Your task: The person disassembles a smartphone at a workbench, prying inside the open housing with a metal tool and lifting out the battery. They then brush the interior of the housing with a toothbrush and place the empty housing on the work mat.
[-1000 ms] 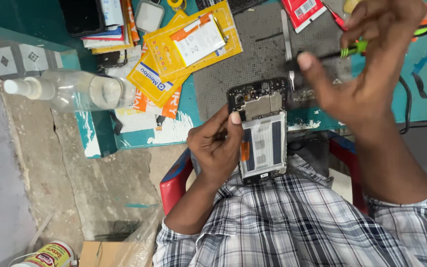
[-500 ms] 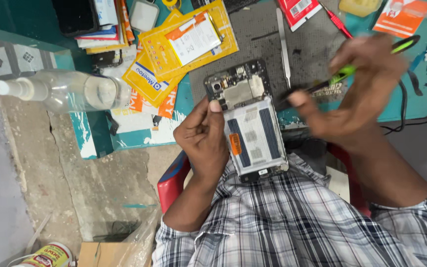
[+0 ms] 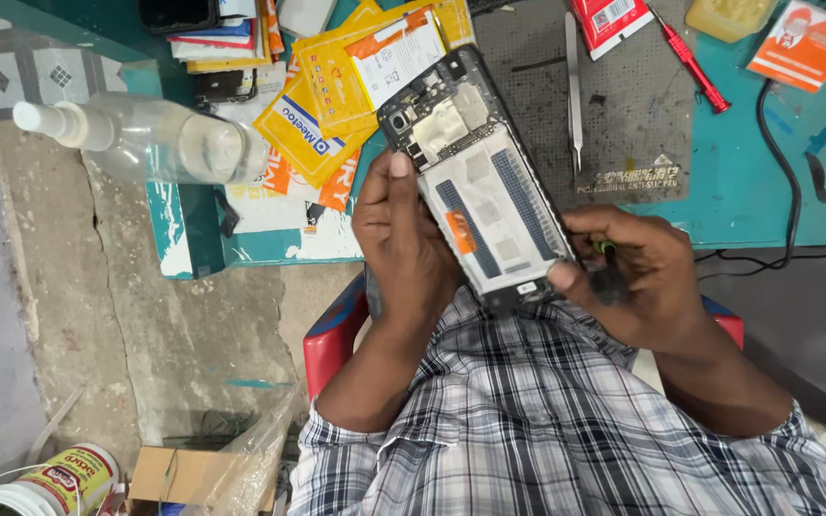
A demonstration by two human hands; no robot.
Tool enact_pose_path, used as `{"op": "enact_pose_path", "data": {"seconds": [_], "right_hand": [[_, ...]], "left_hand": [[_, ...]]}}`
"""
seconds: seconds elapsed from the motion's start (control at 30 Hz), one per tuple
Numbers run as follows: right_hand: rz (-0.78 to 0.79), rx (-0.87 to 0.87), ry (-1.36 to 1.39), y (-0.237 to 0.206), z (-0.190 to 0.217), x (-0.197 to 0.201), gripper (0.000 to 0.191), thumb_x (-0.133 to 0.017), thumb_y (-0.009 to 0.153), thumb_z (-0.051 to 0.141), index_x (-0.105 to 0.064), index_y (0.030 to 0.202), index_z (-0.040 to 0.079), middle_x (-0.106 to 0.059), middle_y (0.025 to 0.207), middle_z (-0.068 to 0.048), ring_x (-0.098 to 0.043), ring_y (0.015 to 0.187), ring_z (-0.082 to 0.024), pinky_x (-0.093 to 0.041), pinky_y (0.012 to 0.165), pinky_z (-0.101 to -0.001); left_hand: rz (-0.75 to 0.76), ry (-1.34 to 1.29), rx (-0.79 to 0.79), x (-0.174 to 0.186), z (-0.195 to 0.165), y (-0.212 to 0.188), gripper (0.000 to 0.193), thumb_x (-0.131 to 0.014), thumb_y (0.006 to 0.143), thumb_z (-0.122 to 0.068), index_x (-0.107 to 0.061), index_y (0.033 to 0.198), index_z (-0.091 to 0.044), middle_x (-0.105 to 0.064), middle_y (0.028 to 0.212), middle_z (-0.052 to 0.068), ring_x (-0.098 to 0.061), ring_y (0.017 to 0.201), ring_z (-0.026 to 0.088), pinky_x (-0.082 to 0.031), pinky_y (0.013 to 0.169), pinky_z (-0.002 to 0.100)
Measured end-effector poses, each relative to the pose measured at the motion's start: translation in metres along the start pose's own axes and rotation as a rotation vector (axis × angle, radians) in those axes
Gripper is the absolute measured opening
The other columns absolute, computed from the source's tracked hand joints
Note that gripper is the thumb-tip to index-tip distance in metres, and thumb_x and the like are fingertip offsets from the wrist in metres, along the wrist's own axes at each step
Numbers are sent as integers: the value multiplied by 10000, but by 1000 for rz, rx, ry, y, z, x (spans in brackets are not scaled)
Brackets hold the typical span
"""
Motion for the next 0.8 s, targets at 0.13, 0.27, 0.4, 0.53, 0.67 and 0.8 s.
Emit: {"op": "enact_pose_path", "data": {"seconds": [0.13,0.27,0.4,0.53,0.67,0.8], "right_hand": [[5,-128,32,-1,-13,-3,337,-741,948,18,-646,1265,-49,-718,1046,-67,-580,872,-42,-450,744,-208],[97,-84,-54,10,-2,-12,344,-749,942,30,-667,1268,-43,-710,963,-58,-566,813,-58,-451,698,-213],[49,44,-19,26,29,-11,441,-751,838,95,-622,1243,-22,-671,1112,-80,-590,952,-101,-475,858,-242],[-108,149,-210,46,55,-4,106,-723,1032,23,-705,1131,-10,-724,973,-77,-648,790,-86,-485,698,-212],[-91,147,-367,69,65,-9,80,-765,900,-42,-753,979,-36,-677,773,-95,-537,604,-89,-382,549,-237],[-7,129,-347,89,68,-17,93,-799,883,-34,-755,958,-1,-679,778,-72,-536,624,-52,-376,527,-195]], "left_hand": [[8,-174,143,-6,12,-14,303,-628,998,-252,-594,1211,-39,-723,1096,119,-732,969,177,-611,856,337],[15,103,208,-5,19,-24,301,-811,909,-70,-622,1136,-13,-718,1009,97,-716,869,175,-608,767,343],[-65,285,110,1,14,-26,291,-845,867,17,-664,1095,12,-732,975,61,-702,831,136,-603,763,300],[-20,466,49,-3,8,-34,302,-837,876,-25,-657,1118,-7,-740,996,42,-708,851,109,-608,779,275],[46,513,76,-9,6,-39,285,-826,898,-24,-680,1141,8,-754,1027,56,-724,888,113,-618,805,277],[116,497,42,-13,-1,-41,275,-806,947,-17,-691,1195,13,-761,1097,67,-732,973,115,-621,879,275]]}}
Point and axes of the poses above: each hand's wrist, its own y-axis towards the middle knuckle, its own x-axis out of the back of the hand, z = x × y, the point moved 7 cm from there along y, towards the middle knuckle
